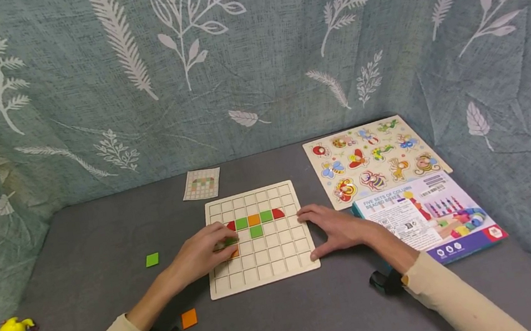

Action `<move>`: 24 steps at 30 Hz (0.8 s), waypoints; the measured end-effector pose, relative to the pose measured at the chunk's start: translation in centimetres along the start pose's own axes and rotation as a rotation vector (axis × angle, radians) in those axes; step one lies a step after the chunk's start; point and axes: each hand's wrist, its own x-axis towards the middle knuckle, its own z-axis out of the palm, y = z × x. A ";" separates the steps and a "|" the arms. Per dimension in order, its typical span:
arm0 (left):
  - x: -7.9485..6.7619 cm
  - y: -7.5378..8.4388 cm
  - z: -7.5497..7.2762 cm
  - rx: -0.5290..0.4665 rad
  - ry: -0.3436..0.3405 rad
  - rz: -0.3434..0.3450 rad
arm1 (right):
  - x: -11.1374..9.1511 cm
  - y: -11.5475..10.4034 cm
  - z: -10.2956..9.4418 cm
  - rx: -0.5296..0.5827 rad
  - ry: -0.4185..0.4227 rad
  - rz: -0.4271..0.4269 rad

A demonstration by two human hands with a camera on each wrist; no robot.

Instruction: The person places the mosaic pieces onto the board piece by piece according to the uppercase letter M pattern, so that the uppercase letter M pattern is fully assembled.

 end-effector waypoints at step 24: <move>-2.5 -2.1 -1.5 -0.021 0.006 -0.124 | 0.0 -0.3 -0.2 0.011 -0.009 0.017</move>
